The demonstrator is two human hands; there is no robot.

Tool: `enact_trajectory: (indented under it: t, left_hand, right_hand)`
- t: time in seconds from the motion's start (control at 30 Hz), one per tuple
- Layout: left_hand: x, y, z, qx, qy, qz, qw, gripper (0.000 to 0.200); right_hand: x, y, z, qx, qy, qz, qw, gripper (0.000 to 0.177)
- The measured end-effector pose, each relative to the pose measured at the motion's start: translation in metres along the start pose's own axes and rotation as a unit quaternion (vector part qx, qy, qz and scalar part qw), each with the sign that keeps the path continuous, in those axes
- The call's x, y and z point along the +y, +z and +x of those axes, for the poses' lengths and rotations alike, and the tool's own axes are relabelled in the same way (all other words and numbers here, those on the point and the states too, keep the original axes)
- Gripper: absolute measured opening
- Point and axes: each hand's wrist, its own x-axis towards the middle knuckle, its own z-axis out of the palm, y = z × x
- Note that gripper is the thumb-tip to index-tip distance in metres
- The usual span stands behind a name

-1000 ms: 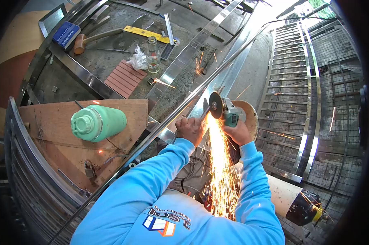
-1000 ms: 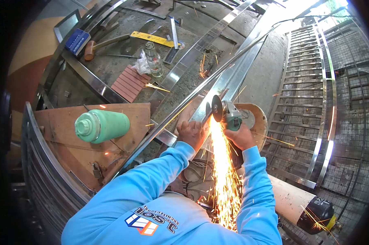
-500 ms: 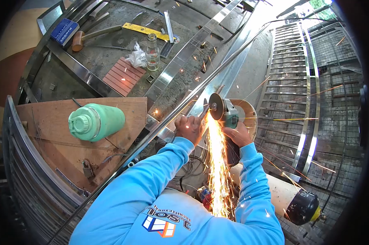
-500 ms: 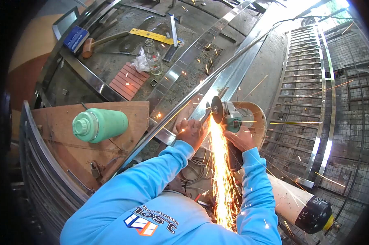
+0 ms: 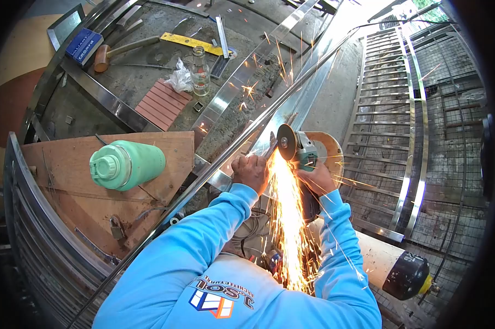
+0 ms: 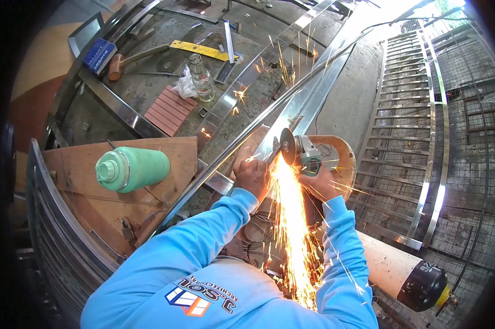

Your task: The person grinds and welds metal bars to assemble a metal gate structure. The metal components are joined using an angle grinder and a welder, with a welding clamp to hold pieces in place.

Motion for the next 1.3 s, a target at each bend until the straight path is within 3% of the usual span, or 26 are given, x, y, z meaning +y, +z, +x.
enact_trajectory:
  t: [0.07,0.17,0.27,0.37,0.57,0.77,0.87,0.97,1.07,1.17,1.27,1.3]
  left_hand:
    - [0.002,-0.002,0.001,0.001,-0.004,0.004,1.000,0.018]
    - [0.001,-0.001,0.000,0.000,-0.003,0.000,1.000,0.018]
    - [-0.002,0.003,-0.001,0.009,0.002,-0.016,1.000,0.018]
    - [-0.001,0.002,-0.001,0.006,0.001,-0.019,1.000,0.018]
    - [0.000,0.000,-0.001,-0.011,-0.004,-0.011,1.000,0.019]
    - [0.001,-0.005,0.001,0.005,0.000,-0.020,1.000,0.020]
    - [0.001,-0.001,0.001,0.001,-0.003,-0.019,1.000,0.020]
    - [-0.002,0.010,-0.003,-0.017,-0.012,-0.023,1.000,0.018]
    - [-0.001,0.006,-0.002,-0.018,-0.009,-0.018,1.000,0.017]
    - [0.002,-0.006,0.003,0.026,0.000,-0.029,0.999,0.015]
    - [0.002,-0.008,0.004,0.040,0.004,-0.046,0.998,0.016]
    - [0.001,-0.008,0.004,0.038,0.004,-0.050,0.998,0.016]
  right_hand:
    - [0.024,0.006,0.009,-0.011,0.003,0.029,1.000,0.064]
    - [0.021,0.013,0.005,-0.056,-0.052,0.261,0.962,0.066]
    - [0.002,0.002,0.000,-0.018,0.002,0.033,0.999,0.068]
    - [0.000,0.000,-0.004,-0.044,-0.036,0.094,0.994,0.068]
    - [0.040,0.009,0.011,0.013,-0.122,0.077,0.989,0.072]
    - [0.006,0.001,0.000,-0.011,-0.016,0.008,1.000,0.066]
    - [0.043,0.011,0.013,0.023,-0.091,0.050,0.994,0.067]
    - [0.004,0.000,0.003,-0.013,0.016,-0.019,1.000,0.070]
    - [0.034,0.005,0.009,-0.012,-0.085,0.085,0.993,0.071]
    - [0.010,0.005,-0.001,-0.030,-0.061,0.130,0.989,0.057]
    - [0.011,0.006,0.000,-0.053,-0.034,0.194,0.979,0.071]
    - [0.010,0.005,0.001,-0.051,-0.029,0.148,0.987,0.070]
